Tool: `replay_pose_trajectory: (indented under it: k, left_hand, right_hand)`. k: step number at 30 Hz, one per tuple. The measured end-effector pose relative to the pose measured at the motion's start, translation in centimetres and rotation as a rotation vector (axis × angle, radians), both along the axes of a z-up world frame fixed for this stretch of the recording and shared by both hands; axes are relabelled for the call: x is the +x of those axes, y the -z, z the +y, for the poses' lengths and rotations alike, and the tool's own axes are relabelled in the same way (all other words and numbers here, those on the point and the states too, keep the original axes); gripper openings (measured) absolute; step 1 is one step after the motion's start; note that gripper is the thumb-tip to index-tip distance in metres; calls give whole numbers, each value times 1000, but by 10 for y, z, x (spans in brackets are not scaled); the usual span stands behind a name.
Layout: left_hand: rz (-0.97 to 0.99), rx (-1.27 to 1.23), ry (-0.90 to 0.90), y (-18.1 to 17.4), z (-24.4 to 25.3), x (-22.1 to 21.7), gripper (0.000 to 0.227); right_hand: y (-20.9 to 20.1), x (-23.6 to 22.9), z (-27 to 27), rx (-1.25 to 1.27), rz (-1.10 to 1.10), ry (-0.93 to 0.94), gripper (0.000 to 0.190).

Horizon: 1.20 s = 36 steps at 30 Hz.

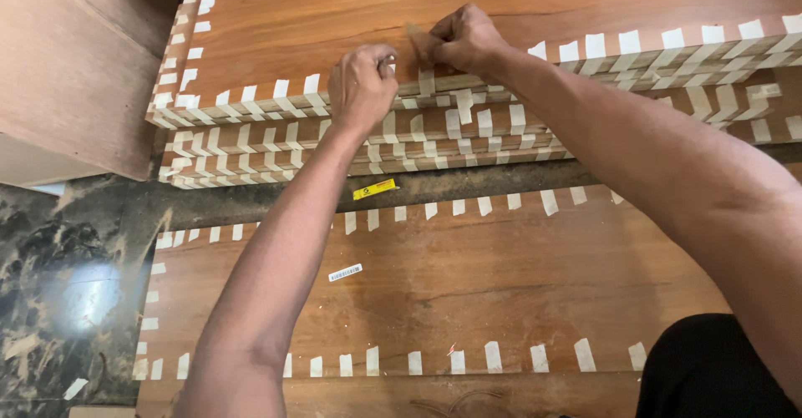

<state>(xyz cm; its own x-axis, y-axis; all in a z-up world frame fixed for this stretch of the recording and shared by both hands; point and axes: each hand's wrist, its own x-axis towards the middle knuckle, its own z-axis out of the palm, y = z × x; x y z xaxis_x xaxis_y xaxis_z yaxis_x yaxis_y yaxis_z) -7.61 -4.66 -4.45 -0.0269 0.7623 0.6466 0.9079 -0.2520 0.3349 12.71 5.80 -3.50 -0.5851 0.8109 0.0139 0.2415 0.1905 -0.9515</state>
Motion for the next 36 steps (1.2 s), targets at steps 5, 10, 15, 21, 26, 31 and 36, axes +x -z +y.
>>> replay_pose_trajectory:
  k: [5,10,15,21,26,31,36]
  left_hand:
    - [-132,-340,-75,-11,12,7,16]
    - [-115,-545,-79,-17,15,12,18]
    - [-139,-540,-29,-15,10,12,19]
    - [-148,-634,-33,-19,12,8,33]
    - [-177,-684,-13,-22,21,6,40]
    - [-220,-763,-72,-25,19,4,40]
    - [-202,-776,-74,-30,19,9,40]
  right_hand:
    - [4,4,5,-84,180,159,7]
    - [8,2,3,33,129,147,4]
    - [3,5,-2,78,34,131,3]
    - [4,9,2,74,13,18,13]
    - [12,7,9,-56,232,94,7]
    - [10,4,5,7,142,137,6]
    - [10,7,2,86,60,111,7]
